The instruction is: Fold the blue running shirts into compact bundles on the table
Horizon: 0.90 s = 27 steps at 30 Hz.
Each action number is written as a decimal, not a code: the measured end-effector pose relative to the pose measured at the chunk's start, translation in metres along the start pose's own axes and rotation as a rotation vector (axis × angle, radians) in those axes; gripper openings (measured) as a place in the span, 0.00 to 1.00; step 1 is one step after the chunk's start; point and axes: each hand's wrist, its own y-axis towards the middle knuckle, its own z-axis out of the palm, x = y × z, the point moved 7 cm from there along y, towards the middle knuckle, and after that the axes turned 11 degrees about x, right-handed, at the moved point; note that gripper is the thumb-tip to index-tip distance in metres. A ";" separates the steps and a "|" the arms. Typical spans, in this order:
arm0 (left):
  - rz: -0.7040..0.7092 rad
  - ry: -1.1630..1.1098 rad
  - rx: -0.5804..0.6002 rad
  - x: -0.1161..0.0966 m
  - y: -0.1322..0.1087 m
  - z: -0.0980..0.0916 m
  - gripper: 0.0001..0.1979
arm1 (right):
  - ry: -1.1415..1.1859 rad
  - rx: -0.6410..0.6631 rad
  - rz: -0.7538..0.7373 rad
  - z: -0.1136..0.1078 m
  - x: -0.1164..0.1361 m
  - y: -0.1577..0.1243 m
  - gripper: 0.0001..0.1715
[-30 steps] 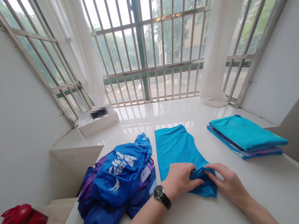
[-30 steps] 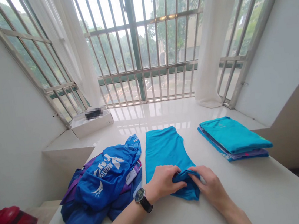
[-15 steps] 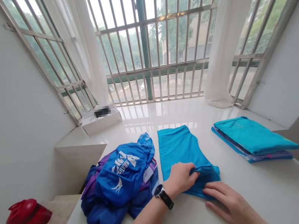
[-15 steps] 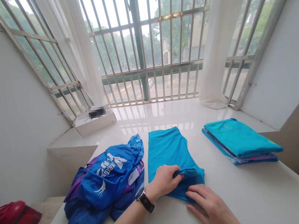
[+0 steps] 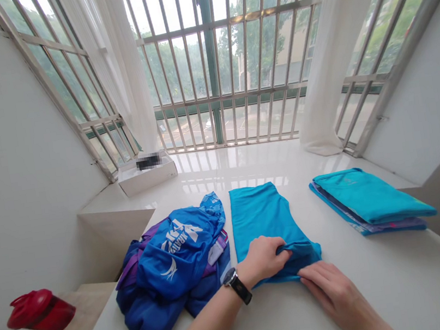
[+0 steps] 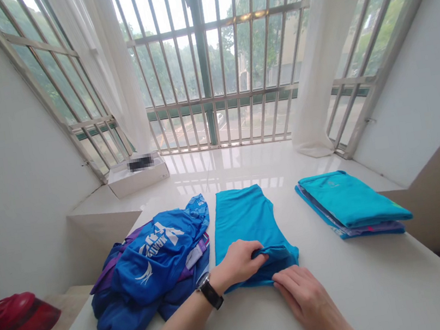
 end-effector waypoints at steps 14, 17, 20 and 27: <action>0.096 -0.168 0.002 0.003 0.004 -0.007 0.12 | 0.242 0.066 0.522 0.007 -0.033 -0.007 0.14; 0.127 -0.181 0.003 -0.001 0.001 -0.007 0.10 | 0.215 0.075 0.614 0.009 -0.039 -0.009 0.16; 0.174 -0.134 0.037 -0.010 -0.005 -0.006 0.10 | 0.164 0.071 0.710 0.009 -0.045 -0.012 0.17; 0.216 0.183 0.147 -0.033 -0.022 0.000 0.10 | 0.132 -0.102 0.724 -0.003 -0.051 -0.023 0.19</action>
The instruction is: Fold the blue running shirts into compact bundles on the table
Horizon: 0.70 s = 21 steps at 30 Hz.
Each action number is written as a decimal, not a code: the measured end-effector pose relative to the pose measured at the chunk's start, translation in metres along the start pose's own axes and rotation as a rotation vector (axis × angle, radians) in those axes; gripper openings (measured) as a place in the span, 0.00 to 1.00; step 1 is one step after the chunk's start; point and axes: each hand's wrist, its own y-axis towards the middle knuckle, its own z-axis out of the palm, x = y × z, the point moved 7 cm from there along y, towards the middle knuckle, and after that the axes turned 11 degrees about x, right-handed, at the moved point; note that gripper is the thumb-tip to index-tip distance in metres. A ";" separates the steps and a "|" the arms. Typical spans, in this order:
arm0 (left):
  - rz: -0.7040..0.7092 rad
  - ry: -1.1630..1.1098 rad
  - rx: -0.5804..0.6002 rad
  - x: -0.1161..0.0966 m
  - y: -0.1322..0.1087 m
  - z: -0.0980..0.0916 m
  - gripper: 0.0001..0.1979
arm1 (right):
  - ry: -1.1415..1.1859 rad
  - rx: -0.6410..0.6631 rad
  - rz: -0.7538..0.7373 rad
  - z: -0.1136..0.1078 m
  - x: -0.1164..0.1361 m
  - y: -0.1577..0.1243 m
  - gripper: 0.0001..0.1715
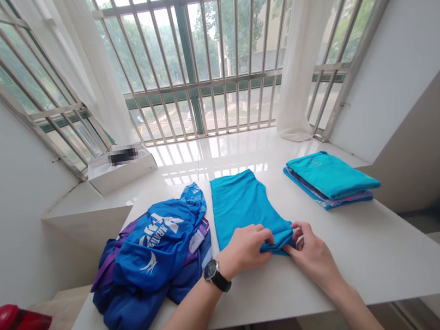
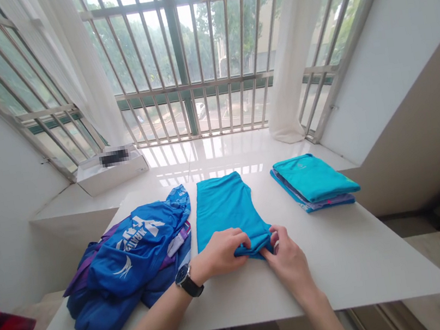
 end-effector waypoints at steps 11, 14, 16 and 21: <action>0.056 0.205 0.077 -0.012 -0.021 0.003 0.18 | -0.175 0.044 -0.524 -0.007 0.031 -0.027 0.16; -0.022 0.294 0.005 -0.009 -0.047 0.000 0.17 | -0.165 0.049 -0.536 -0.009 0.032 -0.027 0.16; -0.064 0.308 -0.016 -0.003 -0.065 0.001 0.14 | -0.164 0.044 -0.548 -0.009 0.031 -0.028 0.16; -0.133 0.209 -0.056 0.019 -0.095 0.006 0.12 | -0.184 0.037 -0.586 -0.007 0.027 -0.031 0.16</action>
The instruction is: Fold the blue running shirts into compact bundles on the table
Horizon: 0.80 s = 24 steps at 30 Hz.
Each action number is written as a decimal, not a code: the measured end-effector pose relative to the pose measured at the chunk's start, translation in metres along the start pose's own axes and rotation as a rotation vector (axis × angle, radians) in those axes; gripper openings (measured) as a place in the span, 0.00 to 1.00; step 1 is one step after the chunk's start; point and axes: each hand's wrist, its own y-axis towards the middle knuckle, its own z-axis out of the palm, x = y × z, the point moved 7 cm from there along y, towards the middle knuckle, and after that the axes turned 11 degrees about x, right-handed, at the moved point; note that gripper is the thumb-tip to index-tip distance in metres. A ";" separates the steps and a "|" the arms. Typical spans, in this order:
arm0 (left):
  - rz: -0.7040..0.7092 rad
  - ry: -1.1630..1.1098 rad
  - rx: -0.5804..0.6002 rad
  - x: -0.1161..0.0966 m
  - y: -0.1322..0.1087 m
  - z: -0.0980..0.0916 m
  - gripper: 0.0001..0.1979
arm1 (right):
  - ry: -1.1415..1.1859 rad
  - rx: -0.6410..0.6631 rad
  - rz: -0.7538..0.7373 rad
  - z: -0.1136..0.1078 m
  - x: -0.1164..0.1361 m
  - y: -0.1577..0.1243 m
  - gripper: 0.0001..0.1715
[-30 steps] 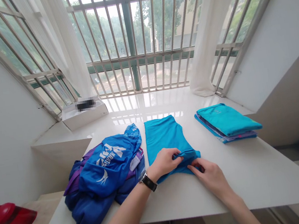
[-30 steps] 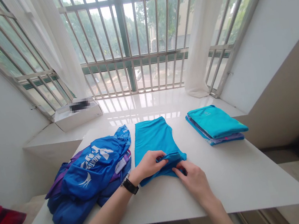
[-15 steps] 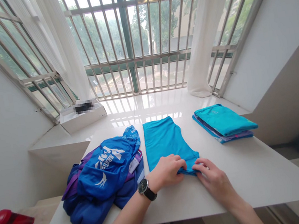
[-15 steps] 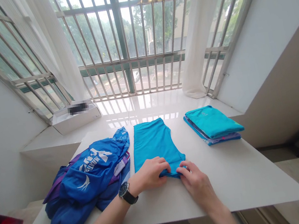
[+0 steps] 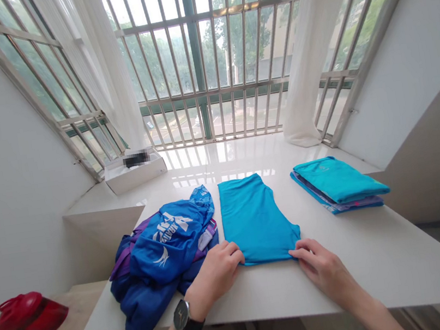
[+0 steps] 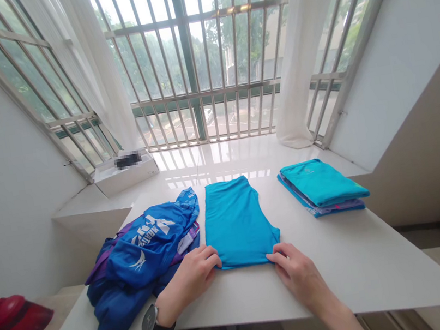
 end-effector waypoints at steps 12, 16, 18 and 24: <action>-0.054 0.007 -0.016 -0.024 0.026 -0.016 0.19 | -0.095 0.074 0.017 0.000 0.012 -0.020 0.22; -0.031 -0.007 0.021 -0.022 0.039 0.020 0.35 | -0.129 0.063 0.027 -0.001 0.012 -0.018 0.19; -0.016 -0.012 0.016 -0.021 0.039 0.030 0.34 | -0.157 0.059 0.039 -0.005 0.017 -0.010 0.15; -0.009 -0.085 -0.017 -0.019 0.031 0.024 0.35 | -0.125 0.126 -0.059 0.009 0.042 0.029 0.25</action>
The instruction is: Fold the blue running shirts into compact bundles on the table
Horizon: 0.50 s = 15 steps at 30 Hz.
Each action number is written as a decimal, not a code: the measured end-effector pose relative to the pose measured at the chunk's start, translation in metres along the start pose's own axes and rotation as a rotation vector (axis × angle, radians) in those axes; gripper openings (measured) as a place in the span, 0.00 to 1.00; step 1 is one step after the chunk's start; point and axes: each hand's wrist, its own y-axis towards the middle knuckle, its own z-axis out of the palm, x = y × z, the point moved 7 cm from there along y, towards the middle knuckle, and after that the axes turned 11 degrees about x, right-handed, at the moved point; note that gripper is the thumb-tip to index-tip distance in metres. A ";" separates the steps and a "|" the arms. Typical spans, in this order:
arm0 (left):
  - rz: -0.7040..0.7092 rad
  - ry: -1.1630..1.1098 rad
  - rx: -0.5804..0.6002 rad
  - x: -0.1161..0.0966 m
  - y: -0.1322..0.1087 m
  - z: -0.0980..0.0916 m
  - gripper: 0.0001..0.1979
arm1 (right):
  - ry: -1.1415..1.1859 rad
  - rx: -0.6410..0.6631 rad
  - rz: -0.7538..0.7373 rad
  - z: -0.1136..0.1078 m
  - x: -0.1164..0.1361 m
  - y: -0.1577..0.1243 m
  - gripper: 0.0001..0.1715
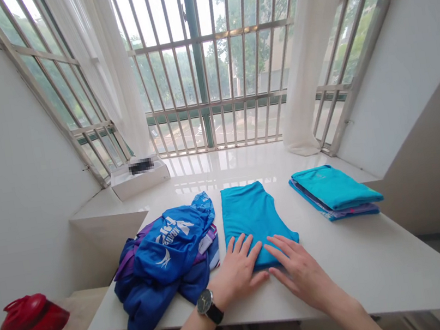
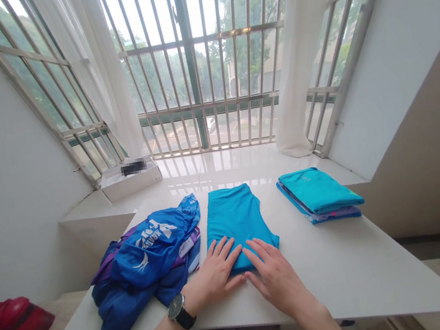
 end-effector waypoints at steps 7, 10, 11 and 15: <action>-0.052 -0.052 -0.124 0.018 -0.034 -0.024 0.23 | 0.184 0.158 0.020 0.026 -0.009 0.001 0.31; -0.063 -0.017 -0.130 0.022 -0.036 -0.028 0.13 | 0.237 0.144 0.052 0.023 -0.013 0.000 0.31; -0.073 -0.022 -0.134 0.025 -0.035 -0.030 0.13 | 0.250 0.140 0.059 0.022 -0.013 0.001 0.31; -0.145 -0.111 -0.154 0.040 -0.026 -0.034 0.12 | 0.305 0.108 0.084 0.021 -0.016 0.004 0.29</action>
